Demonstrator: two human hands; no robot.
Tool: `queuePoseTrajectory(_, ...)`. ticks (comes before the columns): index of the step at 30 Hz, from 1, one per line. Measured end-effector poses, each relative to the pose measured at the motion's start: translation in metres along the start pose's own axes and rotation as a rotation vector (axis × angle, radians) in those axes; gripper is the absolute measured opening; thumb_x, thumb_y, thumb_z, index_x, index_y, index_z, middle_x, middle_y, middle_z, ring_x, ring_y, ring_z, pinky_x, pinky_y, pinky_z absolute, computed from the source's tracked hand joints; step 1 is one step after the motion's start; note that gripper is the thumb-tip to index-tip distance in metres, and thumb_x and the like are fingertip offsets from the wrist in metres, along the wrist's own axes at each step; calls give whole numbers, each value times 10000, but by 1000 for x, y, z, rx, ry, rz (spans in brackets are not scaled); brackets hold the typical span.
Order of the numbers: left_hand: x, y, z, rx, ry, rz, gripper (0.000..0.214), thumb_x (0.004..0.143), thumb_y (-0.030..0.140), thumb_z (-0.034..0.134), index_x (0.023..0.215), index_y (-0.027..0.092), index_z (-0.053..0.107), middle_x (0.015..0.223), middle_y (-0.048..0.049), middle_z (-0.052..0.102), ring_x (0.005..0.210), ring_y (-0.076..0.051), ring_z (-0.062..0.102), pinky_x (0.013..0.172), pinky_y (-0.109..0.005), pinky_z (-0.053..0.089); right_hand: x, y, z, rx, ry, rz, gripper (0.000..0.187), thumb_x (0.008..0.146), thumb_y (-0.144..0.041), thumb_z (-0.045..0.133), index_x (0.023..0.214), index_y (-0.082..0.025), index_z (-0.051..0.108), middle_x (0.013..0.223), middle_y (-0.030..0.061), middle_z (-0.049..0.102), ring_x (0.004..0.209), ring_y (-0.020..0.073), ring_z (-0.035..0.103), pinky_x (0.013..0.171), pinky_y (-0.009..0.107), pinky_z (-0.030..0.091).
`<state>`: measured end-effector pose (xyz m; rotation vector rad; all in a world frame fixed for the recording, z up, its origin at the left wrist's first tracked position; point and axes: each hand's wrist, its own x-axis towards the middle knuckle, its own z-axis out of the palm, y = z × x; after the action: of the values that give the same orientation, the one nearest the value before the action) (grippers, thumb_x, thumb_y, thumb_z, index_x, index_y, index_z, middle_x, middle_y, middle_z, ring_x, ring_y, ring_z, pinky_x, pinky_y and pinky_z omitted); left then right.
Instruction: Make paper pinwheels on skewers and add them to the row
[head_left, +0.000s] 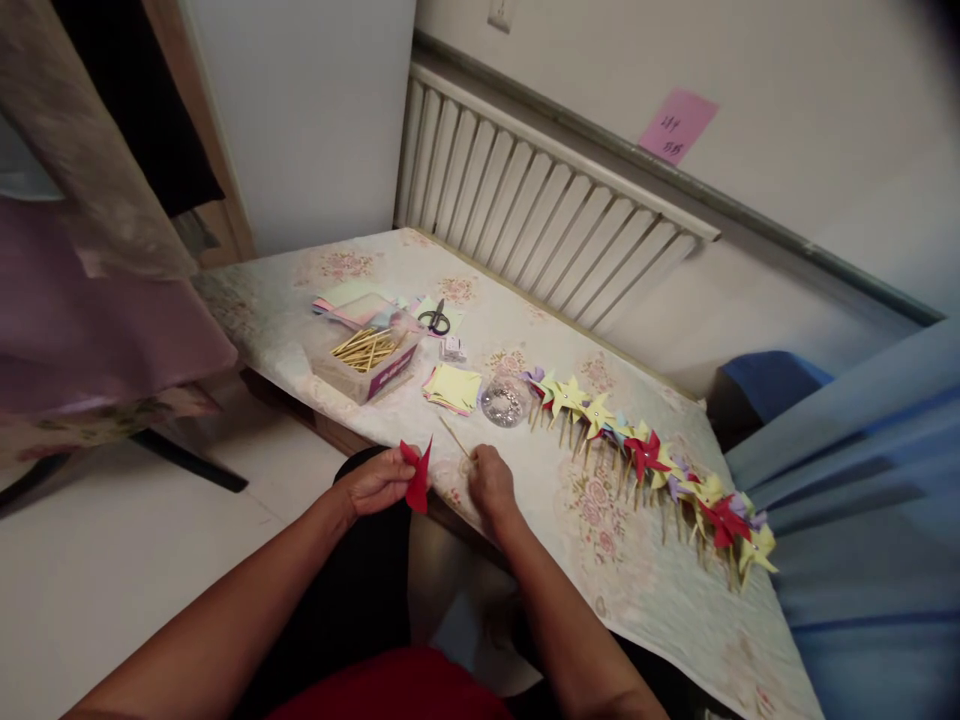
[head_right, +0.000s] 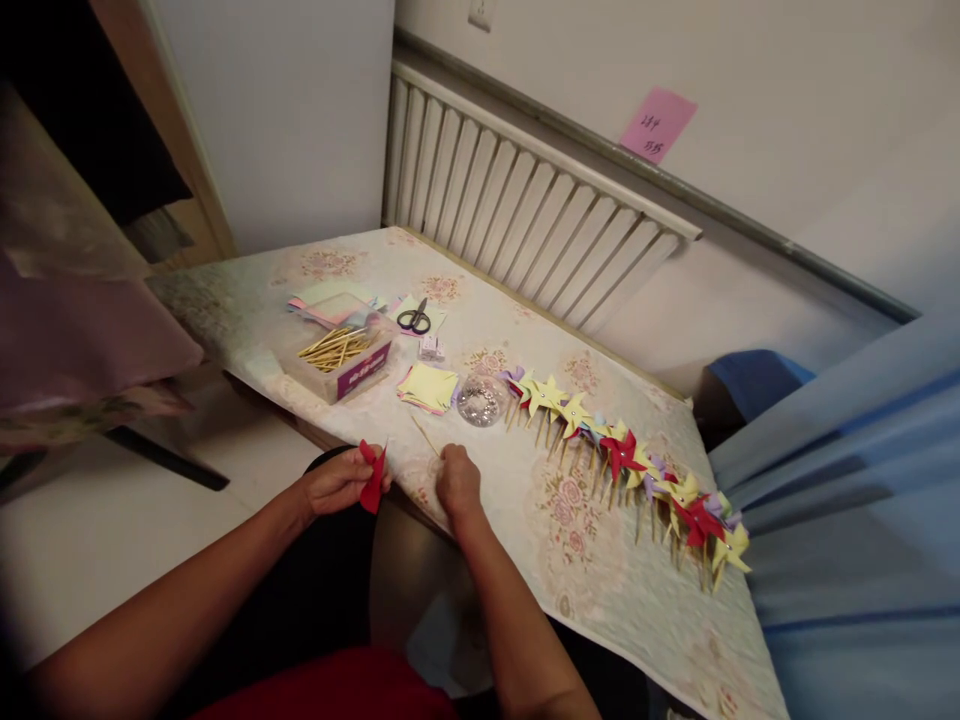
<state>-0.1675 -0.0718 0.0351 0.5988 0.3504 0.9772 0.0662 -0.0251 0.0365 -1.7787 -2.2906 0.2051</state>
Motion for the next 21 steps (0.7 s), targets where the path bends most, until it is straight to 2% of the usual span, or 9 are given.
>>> queuePoseTrajectory(5,4,-1,-1,-16,38,3,260,701,153,851,905,106,697,842,-89,763,786,-177,727,808,-282,556,-37,60,-6,14,99,62,309,814,-45,441,1012,-193,626,990,67,671,872,195,603,764,269,405)
queuePoseTrajectory(9,5,0,-1,-30,59,-19,233,714,126,836,894,116,689,846,-90,766,818,-196,740,803,-288,570,-59,86,-10,20,162,112,321,810,-56,440,1018,-188,646,981,75,674,887,198,613,797,275,429)
queuePoseTrajectory(16,6,2,-2,-28,107,-47,234,695,112,845,867,121,686,835,-84,762,810,-200,742,816,-296,577,-70,91,-2,119,310,134,332,809,-107,449,1064,-177,650,928,60,663,868,192,617,820,276,446)
queuePoseTrajectory(21,7,0,-7,-1,135,-44,266,677,138,864,872,130,683,826,-83,761,810,-214,742,813,-321,583,-66,87,-1,151,332,170,272,835,-187,501,1062,-179,650,883,34,637,830,185,609,792,273,442)
